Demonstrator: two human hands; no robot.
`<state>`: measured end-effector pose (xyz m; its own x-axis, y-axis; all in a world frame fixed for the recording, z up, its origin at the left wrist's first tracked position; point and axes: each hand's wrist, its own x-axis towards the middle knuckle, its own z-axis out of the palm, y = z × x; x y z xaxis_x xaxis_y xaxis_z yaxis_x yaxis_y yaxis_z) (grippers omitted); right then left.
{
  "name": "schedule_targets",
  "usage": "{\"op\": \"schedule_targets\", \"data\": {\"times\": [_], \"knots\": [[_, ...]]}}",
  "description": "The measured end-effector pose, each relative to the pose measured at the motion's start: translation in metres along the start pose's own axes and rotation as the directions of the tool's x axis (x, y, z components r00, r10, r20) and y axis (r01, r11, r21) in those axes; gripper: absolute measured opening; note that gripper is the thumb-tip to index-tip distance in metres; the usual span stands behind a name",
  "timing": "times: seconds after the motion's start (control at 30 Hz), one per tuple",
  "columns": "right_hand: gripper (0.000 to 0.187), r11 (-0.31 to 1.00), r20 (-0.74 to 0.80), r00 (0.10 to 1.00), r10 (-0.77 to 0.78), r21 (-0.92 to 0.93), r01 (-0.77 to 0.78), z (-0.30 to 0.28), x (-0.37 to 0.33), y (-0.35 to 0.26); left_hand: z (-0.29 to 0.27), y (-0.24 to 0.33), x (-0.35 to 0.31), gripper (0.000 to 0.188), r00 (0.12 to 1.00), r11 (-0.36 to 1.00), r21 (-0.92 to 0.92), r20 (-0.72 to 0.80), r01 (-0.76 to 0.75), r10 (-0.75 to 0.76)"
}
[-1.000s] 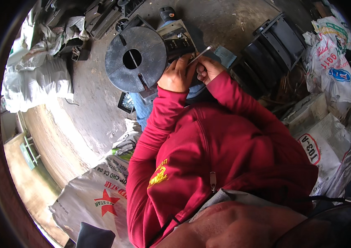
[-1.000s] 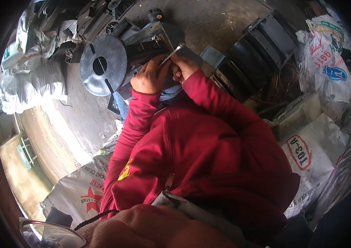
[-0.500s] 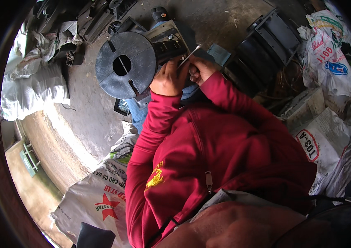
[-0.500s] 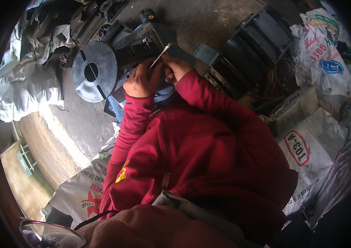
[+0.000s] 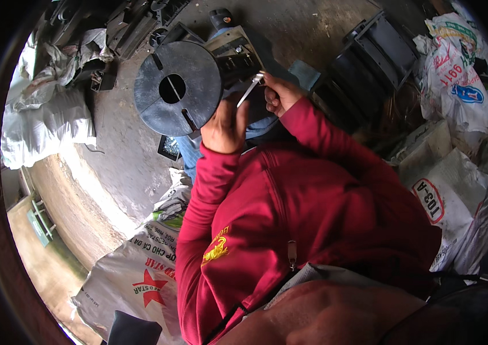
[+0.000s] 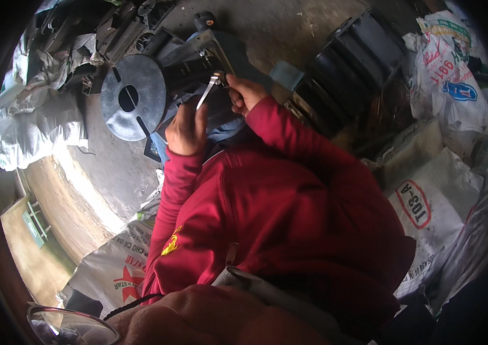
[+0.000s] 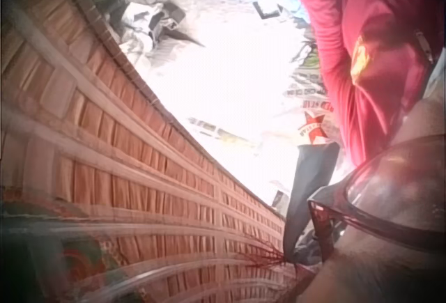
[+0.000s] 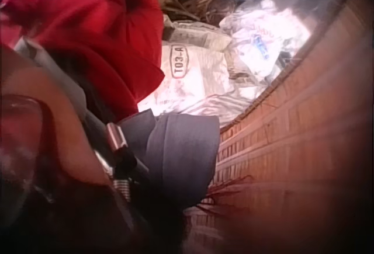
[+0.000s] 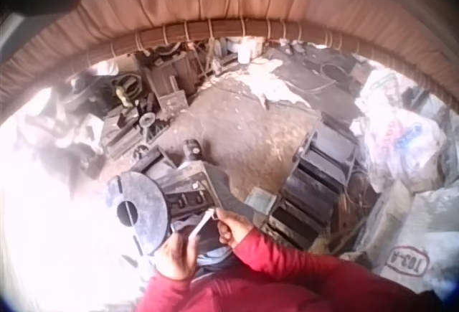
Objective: The person uses a wrench to tighten bolts on a large metal component, likely part of a motor or machinery. They repeatedly adjust the component's position and work on different bolt locations to secure it.
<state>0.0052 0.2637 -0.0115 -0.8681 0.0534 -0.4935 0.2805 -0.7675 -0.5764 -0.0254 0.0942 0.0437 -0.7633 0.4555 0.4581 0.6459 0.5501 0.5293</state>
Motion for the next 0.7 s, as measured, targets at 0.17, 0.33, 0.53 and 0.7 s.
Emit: {"op": "schedule_targets", "data": {"times": [0.17,0.33,0.53,0.7], "knots": [[0.026,1.0,0.009,1.0,0.015,-0.005,-0.015,0.001,0.002,0.0,-0.005,0.011,-0.015,0.039,0.996,0.995,0.065,0.038,0.079,-0.081],[0.021,0.999,0.022,0.999,0.026,-0.042,-0.025,0.007,-0.002,-0.001,0.003,-0.002,-0.013,0.057,0.998,0.959,0.277,0.046,-0.054,0.043],[0.023,0.999,-0.025,0.999,0.041,-0.015,-0.041,0.009,-0.004,-0.003,-0.001,-0.006,-0.012,0.055,0.997,0.971,0.225,0.016,-0.075,0.074],[0.024,0.995,-0.011,0.995,0.099,0.018,-0.099,0.004,-0.007,-0.005,-0.006,0.0,-0.008,0.052,0.998,0.981,0.18,-0.005,-0.068,0.07]]}}
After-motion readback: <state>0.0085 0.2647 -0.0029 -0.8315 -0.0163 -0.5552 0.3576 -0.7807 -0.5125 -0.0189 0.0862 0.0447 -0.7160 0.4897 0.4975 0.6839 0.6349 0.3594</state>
